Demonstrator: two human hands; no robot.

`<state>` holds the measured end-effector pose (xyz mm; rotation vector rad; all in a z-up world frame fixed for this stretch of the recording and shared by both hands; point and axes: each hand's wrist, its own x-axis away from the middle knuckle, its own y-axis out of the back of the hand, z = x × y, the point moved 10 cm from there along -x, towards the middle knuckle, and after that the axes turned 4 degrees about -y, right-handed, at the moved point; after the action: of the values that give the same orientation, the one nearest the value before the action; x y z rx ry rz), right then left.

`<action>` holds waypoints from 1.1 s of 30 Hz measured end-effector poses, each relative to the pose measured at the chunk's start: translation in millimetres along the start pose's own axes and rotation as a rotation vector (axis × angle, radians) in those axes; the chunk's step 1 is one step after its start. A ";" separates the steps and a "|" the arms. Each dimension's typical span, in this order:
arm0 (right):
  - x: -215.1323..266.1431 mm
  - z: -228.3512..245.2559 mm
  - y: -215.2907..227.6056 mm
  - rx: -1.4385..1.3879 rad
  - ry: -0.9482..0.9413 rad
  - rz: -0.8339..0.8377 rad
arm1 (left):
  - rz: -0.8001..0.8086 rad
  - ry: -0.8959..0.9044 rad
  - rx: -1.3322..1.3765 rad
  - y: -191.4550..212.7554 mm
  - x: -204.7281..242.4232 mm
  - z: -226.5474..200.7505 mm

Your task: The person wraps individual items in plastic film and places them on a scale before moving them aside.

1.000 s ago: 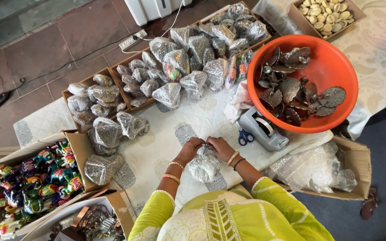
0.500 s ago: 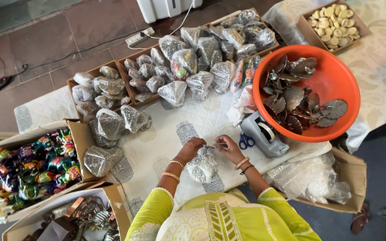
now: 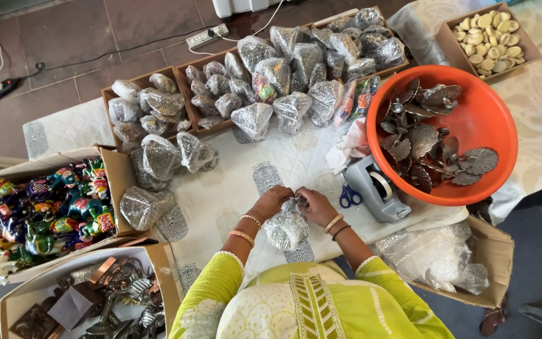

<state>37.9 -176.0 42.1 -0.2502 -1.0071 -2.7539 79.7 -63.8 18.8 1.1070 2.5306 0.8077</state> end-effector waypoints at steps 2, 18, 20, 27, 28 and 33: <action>-7.4 -2.7 0.9 -0.061 0.070 0.049 | -0.007 0.006 0.006 2.4 1.2 -4.3; -25.8 10.2 2.2 0.282 0.023 0.091 | -0.085 0.134 0.079 -0.8 3.5 4.2; -27.6 13.3 -2.9 0.293 -0.010 0.104 | -0.079 0.161 0.106 -1.0 5.0 2.3; -32.8 12.2 -0.5 0.430 -0.131 0.124 | -0.068 0.159 0.114 -14.2 3.1 24.0; -32.2 7.3 2.9 0.428 -0.148 0.097 | -0.051 0.134 0.110 -17.5 1.1 21.7; -34.5 3.1 0.7 0.404 -0.112 0.105 | 0.063 0.222 0.176 1.0 3.3 -19.6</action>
<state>71.7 -170.1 37.1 -0.3808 -1.5002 -2.3970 69.4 -68.3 35.3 1.2174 2.8101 0.7746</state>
